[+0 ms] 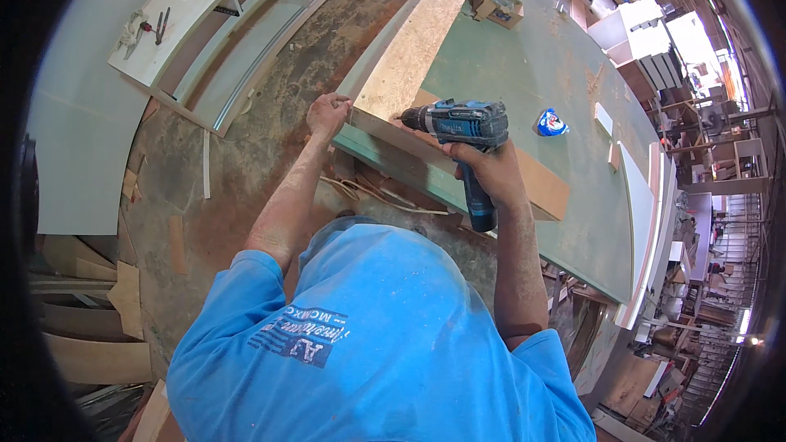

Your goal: The person aligns several pieces of wood together and secures them using a power drill and screws.

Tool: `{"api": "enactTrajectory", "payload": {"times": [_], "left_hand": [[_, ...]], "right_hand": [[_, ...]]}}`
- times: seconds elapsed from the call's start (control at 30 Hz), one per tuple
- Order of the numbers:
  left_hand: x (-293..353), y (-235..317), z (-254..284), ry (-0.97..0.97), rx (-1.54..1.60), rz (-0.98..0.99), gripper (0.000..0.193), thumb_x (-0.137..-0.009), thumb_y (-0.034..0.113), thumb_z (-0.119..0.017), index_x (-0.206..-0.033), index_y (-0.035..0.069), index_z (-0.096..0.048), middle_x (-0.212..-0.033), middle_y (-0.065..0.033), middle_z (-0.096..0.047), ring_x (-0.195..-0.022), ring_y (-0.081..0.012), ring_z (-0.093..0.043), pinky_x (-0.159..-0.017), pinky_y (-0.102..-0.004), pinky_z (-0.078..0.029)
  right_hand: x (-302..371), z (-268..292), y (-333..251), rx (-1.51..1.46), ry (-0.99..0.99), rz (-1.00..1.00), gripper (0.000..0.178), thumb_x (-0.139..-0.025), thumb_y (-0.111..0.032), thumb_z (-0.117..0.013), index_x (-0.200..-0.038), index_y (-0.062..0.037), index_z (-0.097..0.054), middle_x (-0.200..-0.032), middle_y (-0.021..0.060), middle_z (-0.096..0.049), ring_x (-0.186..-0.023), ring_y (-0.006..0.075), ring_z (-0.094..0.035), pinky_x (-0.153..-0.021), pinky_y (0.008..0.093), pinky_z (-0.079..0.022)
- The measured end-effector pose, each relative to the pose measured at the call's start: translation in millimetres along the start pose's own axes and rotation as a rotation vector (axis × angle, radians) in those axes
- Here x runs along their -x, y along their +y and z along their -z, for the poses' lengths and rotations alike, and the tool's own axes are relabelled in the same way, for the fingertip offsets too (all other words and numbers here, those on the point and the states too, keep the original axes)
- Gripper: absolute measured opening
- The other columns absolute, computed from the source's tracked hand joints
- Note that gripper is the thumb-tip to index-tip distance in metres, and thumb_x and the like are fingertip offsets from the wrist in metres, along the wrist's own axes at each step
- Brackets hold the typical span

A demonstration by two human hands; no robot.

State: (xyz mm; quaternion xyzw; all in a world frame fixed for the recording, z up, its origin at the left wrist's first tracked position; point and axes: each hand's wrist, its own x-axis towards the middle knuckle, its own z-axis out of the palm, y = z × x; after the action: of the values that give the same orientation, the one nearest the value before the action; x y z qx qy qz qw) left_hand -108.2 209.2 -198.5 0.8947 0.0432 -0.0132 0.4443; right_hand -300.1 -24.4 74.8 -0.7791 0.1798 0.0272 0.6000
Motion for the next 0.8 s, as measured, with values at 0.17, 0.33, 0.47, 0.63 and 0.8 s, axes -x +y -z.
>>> {"api": "enactTrajectory", "payload": {"times": [0.17,0.33,0.47,0.63,0.8], "left_hand": [[-10.2,1.4,7.0,-0.027,0.220,0.092,0.029,-0.088,0.035,-0.075,-0.104,0.013,-0.081,-0.104,-0.0133,-0.079,-0.101,-0.0284,-0.075,-0.090,-0.0404,-0.057],[-37.6,5.8,-1.4,0.075,0.421,0.061,0.039,-0.089,0.041,-0.076,-0.105,0.006,-0.080,-0.104,-0.0138,-0.079,-0.098,-0.0276,-0.076,-0.089,-0.0392,-0.057],[-43.9,45.0,-3.0,-0.035,0.504,0.073,0.042,-0.089,0.043,-0.077,-0.106,0.005,-0.080,-0.102,-0.0150,-0.079,-0.099,-0.0257,-0.076,-0.089,-0.0381,-0.057],[-40.1,87.9,-1.5,-0.316,0.427,0.050,0.062,-0.090,0.054,-0.079,-0.119,0.000,-0.073,-0.112,-0.0124,-0.075,-0.102,-0.0199,-0.070,-0.090,-0.0352,-0.055],[-46.8,84.7,-11.7,-0.386,0.391,0.053,0.077,-0.088,0.057,-0.079,-0.133,-0.004,-0.064,-0.122,-0.0173,-0.072,-0.113,-0.0235,-0.068,-0.096,-0.0379,-0.053]], "right_hand": [[-1.8,1.3,4.2,0.003,-0.009,-0.019,0.033,-0.079,-0.011,-0.082,-0.110,-0.0040,-0.073,-0.090,0.0049,-0.073,-0.066,0.0120,-0.065,-0.057,0.0292,-0.053],[-7.6,2.5,6.5,0.044,-0.031,-0.011,0.035,-0.082,-0.008,-0.078,-0.116,-0.0031,-0.070,-0.092,0.0079,-0.076,-0.067,0.0133,-0.067,-0.057,0.0284,-0.056],[-8.4,-0.2,-5.7,0.060,-0.008,-0.006,0.034,-0.082,-0.008,-0.078,-0.115,-0.0030,-0.070,-0.091,0.0072,-0.076,-0.070,0.0131,-0.069,-0.058,0.0280,-0.056],[-31.3,8.8,-20.9,0.233,-0.174,-0.013,0.038,-0.083,-0.014,-0.083,-0.117,-0.0041,-0.070,-0.095,0.0059,-0.074,-0.073,0.0130,-0.067,-0.056,0.0310,-0.054],[-65.8,2.2,-61.0,0.366,-0.282,-0.054,0.037,-0.084,-0.015,-0.082,-0.116,-0.0041,-0.070,-0.096,0.0061,-0.074,-0.074,0.0135,-0.069,-0.056,0.0311,-0.055]]}}
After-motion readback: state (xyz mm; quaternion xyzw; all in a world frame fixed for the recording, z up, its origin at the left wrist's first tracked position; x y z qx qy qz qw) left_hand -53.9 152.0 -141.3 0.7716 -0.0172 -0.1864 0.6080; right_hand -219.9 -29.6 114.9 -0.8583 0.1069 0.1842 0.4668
